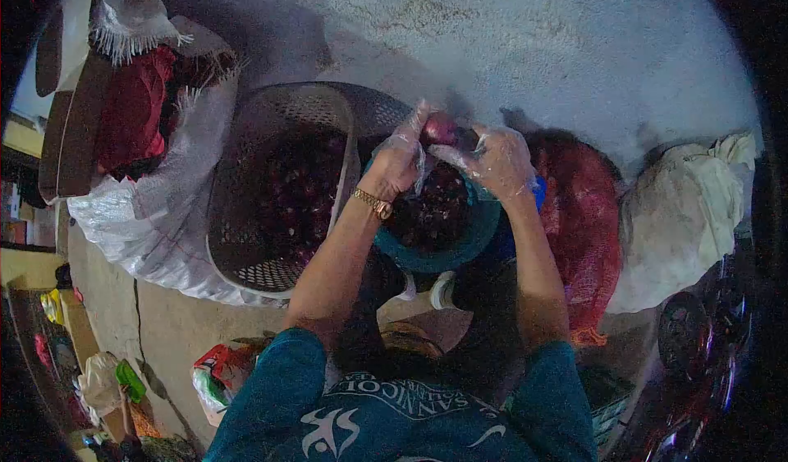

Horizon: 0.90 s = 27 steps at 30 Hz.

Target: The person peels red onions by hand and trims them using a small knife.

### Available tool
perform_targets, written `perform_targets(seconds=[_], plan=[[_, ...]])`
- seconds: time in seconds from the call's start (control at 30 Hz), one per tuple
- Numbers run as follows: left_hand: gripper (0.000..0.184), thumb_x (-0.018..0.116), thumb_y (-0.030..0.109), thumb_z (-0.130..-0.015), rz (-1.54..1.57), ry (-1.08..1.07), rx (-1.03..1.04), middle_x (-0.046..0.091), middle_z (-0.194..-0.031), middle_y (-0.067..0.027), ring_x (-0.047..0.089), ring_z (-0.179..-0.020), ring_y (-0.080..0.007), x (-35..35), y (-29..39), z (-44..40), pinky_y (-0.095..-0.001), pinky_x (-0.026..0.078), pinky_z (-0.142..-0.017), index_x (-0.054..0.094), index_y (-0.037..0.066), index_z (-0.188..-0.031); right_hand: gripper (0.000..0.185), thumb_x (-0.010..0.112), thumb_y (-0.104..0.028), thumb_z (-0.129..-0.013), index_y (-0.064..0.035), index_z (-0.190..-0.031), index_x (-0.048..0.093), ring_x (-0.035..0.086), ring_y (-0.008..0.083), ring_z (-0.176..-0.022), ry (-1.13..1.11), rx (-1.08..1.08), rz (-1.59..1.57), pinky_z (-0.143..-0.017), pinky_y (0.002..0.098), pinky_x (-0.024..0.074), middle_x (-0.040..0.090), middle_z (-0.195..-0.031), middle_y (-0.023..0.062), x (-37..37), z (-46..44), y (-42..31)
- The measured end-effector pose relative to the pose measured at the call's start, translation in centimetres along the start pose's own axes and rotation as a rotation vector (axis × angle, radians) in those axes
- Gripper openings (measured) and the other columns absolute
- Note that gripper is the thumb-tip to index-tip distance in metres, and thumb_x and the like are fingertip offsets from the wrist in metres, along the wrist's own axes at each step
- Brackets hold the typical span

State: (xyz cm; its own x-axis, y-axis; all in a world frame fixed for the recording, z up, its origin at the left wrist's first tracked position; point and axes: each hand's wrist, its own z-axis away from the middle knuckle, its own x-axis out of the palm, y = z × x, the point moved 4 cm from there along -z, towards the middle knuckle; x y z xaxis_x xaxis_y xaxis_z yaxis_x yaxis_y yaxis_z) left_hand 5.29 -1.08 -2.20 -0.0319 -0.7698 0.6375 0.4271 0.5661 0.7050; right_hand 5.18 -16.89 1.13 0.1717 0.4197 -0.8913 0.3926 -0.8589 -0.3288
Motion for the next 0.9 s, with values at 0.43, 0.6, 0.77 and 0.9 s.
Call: perform_targets(seconds=[0.43, 0.6, 0.77, 0.9], plan=[[0.046, 0.052, 0.051, -0.088, 0.086, -0.008, 0.006, 0.06, -0.097, -0.0059, 0.057, -0.089, -0.0197, -0.4, 0.2, -0.2, -0.037, 0.05, -0.08, 0.055, 0.007, -0.104, 0.048, 0.066, -0.055, -0.074, -0.0072, -0.072, 0.068, 0.064, 0.0333, -0.063, -0.088, -0.102, -0.047, -0.057, 0.0425, 0.0501, 0.063, -0.062, 0.0156, -1.6, -0.1, -2.8], [0.048, 0.058, 0.048, -0.086, 0.177, 0.157, 0.055, 0.058, -0.1, -0.0085, 0.057, -0.093, -0.0229, -1.8, 0.5, -1.0, -0.0419, 0.052, -0.082, 0.052, 0.004, -0.106, 0.067, 0.052, -0.068, -0.076, -0.0041, -0.064, 0.065, 0.063, 0.0369, -0.065, -0.38, -0.166, 0.024, -0.063, 0.0475, 0.0487, 0.062, -0.063, 0.0189, 0.7, 0.3, -2.4], [0.054, 0.055, 0.048, -0.087, 0.16, 0.117, 0.202, 0.053, -0.111, -0.0138, 0.055, -0.101, -0.0264, -2.9, 1.0, -1.4, -0.0445, 0.051, -0.089, 0.048, 0.002, -0.114, 0.074, 0.048, -0.074, -0.074, -0.0027, -0.065, 0.065, 0.063, 0.0393, -0.07, -0.366, -0.06, -0.01, -0.067, 0.049, 0.0477, 0.062, -0.067, 0.0208, 1.8, 0.4, -1.5], [0.058, 0.051, 0.051, -0.088, 0.264, 0.144, 0.195, 0.053, -0.113, -0.016, 0.055, -0.103, -0.0297, -2.1, 1.4, -0.8, -0.0465, 0.05, -0.091, 0.046, 0.0, -0.116, 0.076, 0.052, -0.076, -0.069, -0.0019, -0.069, 0.065, 0.062, 0.0389, -0.07, -0.348, -0.053, -0.069, -0.068, 0.0478, 0.0479, 0.062, -0.066, 0.0204, 1.2, 0.2, -1.7]])
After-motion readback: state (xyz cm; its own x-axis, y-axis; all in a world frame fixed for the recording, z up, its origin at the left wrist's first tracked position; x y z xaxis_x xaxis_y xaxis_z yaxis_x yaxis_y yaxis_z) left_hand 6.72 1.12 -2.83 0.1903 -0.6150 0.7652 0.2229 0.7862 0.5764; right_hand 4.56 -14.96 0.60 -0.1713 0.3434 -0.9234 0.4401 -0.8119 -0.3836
